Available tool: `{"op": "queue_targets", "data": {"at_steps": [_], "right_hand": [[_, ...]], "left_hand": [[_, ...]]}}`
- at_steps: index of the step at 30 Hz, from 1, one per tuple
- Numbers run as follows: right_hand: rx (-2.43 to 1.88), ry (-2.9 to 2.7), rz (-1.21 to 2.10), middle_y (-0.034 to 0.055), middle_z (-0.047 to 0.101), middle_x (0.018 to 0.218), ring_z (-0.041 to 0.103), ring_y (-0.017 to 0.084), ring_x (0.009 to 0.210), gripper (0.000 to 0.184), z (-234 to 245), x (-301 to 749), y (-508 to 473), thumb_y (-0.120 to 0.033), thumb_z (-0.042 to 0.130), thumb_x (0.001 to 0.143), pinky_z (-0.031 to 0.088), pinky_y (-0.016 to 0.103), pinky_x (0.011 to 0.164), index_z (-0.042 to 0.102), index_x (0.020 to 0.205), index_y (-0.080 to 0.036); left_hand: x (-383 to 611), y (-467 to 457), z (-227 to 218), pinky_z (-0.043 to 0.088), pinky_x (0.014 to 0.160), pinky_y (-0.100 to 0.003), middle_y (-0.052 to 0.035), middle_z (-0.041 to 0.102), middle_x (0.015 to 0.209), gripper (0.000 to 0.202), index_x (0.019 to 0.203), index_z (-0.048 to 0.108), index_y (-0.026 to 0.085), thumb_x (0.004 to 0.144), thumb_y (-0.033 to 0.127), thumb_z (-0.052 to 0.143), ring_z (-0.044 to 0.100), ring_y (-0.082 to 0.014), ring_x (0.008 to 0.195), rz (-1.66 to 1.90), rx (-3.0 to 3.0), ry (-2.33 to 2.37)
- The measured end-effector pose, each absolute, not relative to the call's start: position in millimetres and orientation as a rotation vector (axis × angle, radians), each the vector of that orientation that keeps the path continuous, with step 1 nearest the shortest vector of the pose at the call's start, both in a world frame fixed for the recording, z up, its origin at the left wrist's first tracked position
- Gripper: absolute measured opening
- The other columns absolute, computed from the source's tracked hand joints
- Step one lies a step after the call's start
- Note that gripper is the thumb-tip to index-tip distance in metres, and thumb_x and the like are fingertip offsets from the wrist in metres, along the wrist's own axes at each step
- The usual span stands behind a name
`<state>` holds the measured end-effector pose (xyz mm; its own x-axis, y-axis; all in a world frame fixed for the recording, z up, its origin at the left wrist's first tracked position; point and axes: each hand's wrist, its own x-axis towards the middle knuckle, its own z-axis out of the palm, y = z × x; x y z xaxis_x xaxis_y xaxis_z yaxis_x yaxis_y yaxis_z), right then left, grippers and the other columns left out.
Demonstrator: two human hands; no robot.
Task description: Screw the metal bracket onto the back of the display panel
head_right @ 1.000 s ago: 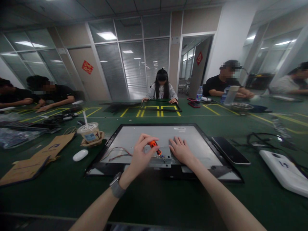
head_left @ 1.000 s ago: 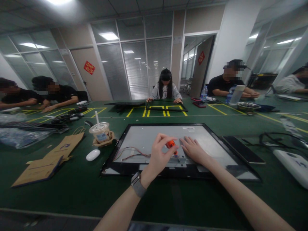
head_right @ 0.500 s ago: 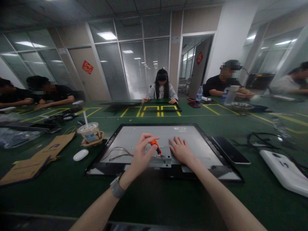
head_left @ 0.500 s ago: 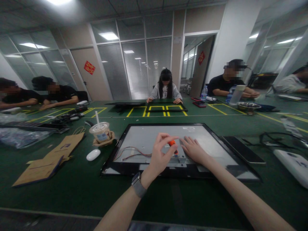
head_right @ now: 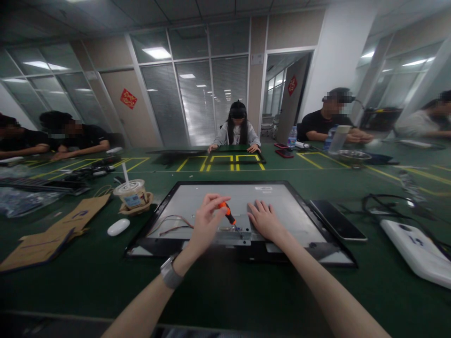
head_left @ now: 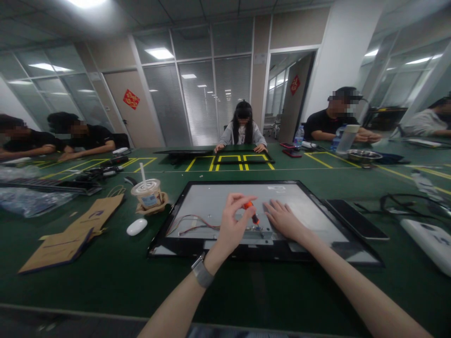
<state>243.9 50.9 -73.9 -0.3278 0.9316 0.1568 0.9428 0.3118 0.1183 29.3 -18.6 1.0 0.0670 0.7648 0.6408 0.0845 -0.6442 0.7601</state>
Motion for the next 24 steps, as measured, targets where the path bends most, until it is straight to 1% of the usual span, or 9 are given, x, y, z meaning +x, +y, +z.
{"op": "queue_targets", "data": {"at_steps": [2,4,8,10,12,14,17,20,24], "right_hand": [[-1.782,-2.497,-0.286,0.0204,0.042,0.152,0.037,0.034,0.140,0.054,-75,244,52,-0.036,0.025,0.102,0.033,0.054,0.108,0.043,0.148,-0.016],[-1.779,-2.489,-0.282,0.0203,0.042,0.152,0.037,0.034,0.139,0.054,-75,245,52,-0.036,0.025,0.102,0.033,0.054,0.108,0.044,0.148,-0.017],[-1.768,-2.494,-0.298,0.0208,0.043,0.151,0.038,0.034,0.139,0.054,-76,245,52,-0.036,0.024,0.102,0.033,0.054,0.108,0.044,0.148,-0.016],[-1.761,-2.501,-0.301,0.0210,0.043,0.151,0.038,0.034,0.139,0.055,-76,245,52,-0.036,0.023,0.102,0.034,0.054,0.107,0.044,0.148,-0.016],[-1.765,-2.500,-0.286,0.0204,0.042,0.151,0.037,0.033,0.139,0.055,-76,245,52,-0.037,0.023,0.102,0.033,0.055,0.108,0.044,0.148,-0.016],[-1.777,-2.495,-0.263,0.0196,0.042,0.152,0.037,0.033,0.140,0.054,-75,245,52,-0.037,0.024,0.102,0.033,0.054,0.108,0.043,0.148,-0.017],[-1.800,-2.495,-0.250,0.0194,0.041,0.153,0.036,0.033,0.141,0.054,-74,244,52,-0.037,0.025,0.102,0.032,0.054,0.110,0.042,0.149,-0.017],[-1.811,-2.508,-0.267,0.0194,0.041,0.153,0.036,0.033,0.140,0.054,-72,243,50,-0.036,0.026,0.102,0.032,0.054,0.110,0.042,0.149,-0.017],[-1.802,-2.512,-0.278,0.0200,0.040,0.153,0.036,0.034,0.140,0.054,-71,242,49,-0.034,0.025,0.101,0.033,0.055,0.109,0.043,0.149,-0.016]], "left_hand": [[30,-19,1,0.049,0.088,-0.031,-0.0045,0.055,0.096,0.021,0.107,0.074,0.021,0.089,0.028,0.065,0.059,-0.0150,0.088,1.630,1.829,0.849],[31,-21,3,0.049,0.085,-0.030,-0.0044,0.057,0.093,0.021,0.107,0.073,0.020,0.090,0.026,0.062,0.059,-0.0150,0.087,1.623,1.837,0.824],[30,-25,7,0.050,0.087,-0.031,-0.0081,0.064,0.101,0.028,0.117,0.067,0.017,0.097,0.023,0.048,0.062,-0.0174,0.094,1.574,1.780,0.737],[30,-26,7,0.049,0.089,-0.033,-0.0090,0.066,0.103,0.029,0.117,0.066,0.016,0.099,0.022,0.044,0.063,-0.0184,0.097,1.539,1.762,0.718],[30,-26,5,0.048,0.091,-0.033,-0.0090,0.065,0.107,0.027,0.114,0.068,0.018,0.097,0.025,0.048,0.061,-0.0191,0.101,1.542,1.795,0.735],[31,-25,4,0.047,0.092,-0.033,-0.0078,0.060,0.107,0.024,0.111,0.071,0.020,0.094,0.028,0.057,0.059,-0.0186,0.100,1.570,1.851,0.779],[32,-26,3,0.048,0.087,-0.031,-0.0050,0.055,0.096,0.021,0.106,0.074,0.021,0.091,0.030,0.061,0.057,-0.0161,0.090,1.606,1.902,0.831],[33,-29,5,0.048,0.085,-0.030,-0.0049,0.056,0.093,0.022,0.106,0.073,0.021,0.095,0.026,0.054,0.057,-0.0160,0.088,1.622,1.938,0.822],[33,-32,7,0.047,0.088,-0.031,-0.0072,0.063,0.101,0.030,0.116,0.067,0.020,0.100,0.021,0.042,0.060,-0.0171,0.096,1.599,1.898,0.737]]}}
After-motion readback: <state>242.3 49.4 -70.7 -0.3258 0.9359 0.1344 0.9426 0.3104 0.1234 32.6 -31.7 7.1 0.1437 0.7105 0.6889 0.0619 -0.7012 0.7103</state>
